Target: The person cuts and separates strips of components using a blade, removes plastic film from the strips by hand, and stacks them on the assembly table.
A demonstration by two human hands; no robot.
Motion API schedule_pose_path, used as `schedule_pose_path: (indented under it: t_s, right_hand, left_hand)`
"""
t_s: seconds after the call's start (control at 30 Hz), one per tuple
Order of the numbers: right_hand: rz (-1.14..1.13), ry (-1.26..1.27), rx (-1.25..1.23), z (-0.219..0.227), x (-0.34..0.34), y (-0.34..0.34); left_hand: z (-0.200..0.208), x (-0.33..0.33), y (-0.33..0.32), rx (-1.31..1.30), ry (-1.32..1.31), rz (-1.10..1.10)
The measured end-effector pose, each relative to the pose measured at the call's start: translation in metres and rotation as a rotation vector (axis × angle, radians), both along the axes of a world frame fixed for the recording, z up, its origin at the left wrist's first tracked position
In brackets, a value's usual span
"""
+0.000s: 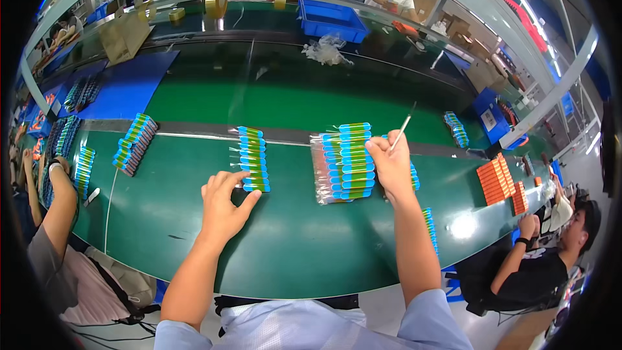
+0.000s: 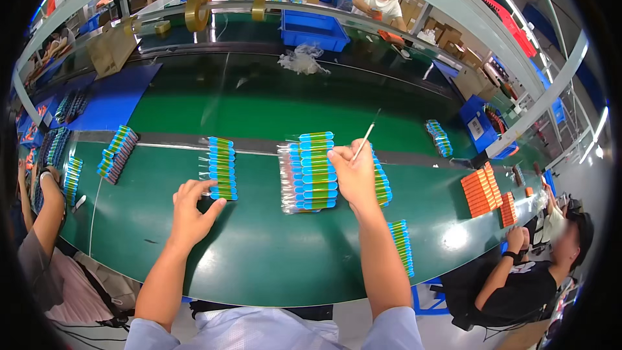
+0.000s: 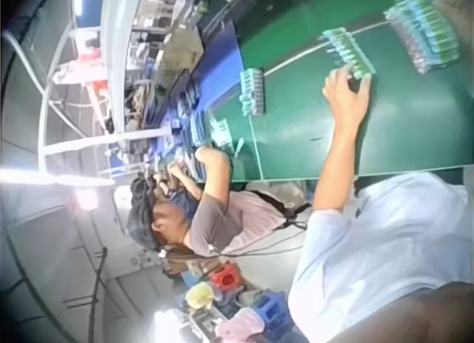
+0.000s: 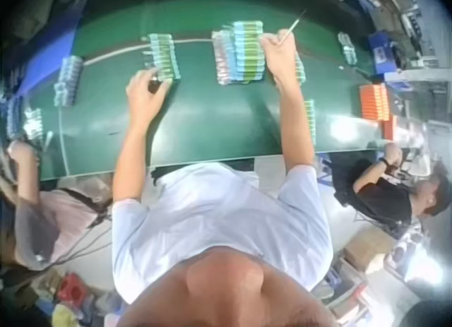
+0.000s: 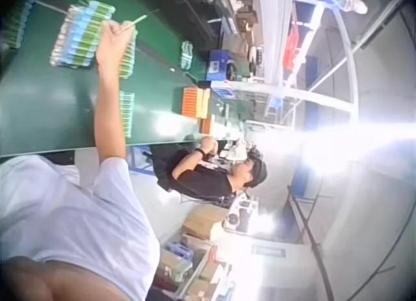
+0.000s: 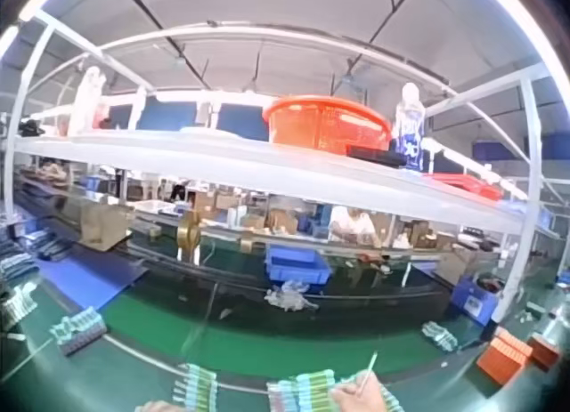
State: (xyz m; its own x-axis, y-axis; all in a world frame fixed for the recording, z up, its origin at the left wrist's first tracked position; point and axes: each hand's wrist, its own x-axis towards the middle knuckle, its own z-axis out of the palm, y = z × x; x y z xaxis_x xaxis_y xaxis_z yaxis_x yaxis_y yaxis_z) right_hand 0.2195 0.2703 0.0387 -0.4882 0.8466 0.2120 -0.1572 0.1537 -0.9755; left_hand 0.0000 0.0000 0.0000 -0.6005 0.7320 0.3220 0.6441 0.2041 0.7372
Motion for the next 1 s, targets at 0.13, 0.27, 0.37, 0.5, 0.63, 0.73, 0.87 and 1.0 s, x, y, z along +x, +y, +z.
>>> schedule_pose_path:
  t_s: [0.13,0.27,0.37,0.5,0.63,0.73,0.87,1.0]
  right_hand:
    - [0.019,-0.101,-0.066,0.001,-0.011,-0.001]
    - [-0.046,-0.187,-0.006,-0.011,-0.019,0.001]
    - [-0.121,-0.278,0.178,-0.022,-0.024,0.002]
    - [-0.218,-0.494,0.629,-0.024,-0.029,-0.008]
    - [-0.184,-0.677,0.696,-0.019,-0.03,-0.012]
    - [0.0,-0.756,0.609,-0.018,-0.029,-0.014]
    - [0.084,-0.62,0.564,-0.02,-0.024,-0.021]
    - [0.015,-0.646,0.54,-0.015,-0.023,-0.024]
  left_hand:
    - [-0.004,-0.003,-0.003,-0.062,0.113,0.051]
    - [0.001,-0.001,-0.002,-0.102,0.157,0.071]
    - [0.001,-0.001,-0.003,-0.159,0.19,0.079]
    - [-0.002,-0.002,-0.003,-0.162,0.213,0.105]
    - [0.0,0.001,-0.002,-0.162,0.292,0.109]
    - [0.0,0.004,-0.002,-0.162,0.329,0.094]
    - [0.005,0.013,0.004,-0.006,0.285,-0.03]
    - [0.013,0.029,0.022,-0.01,-0.157,-0.327]
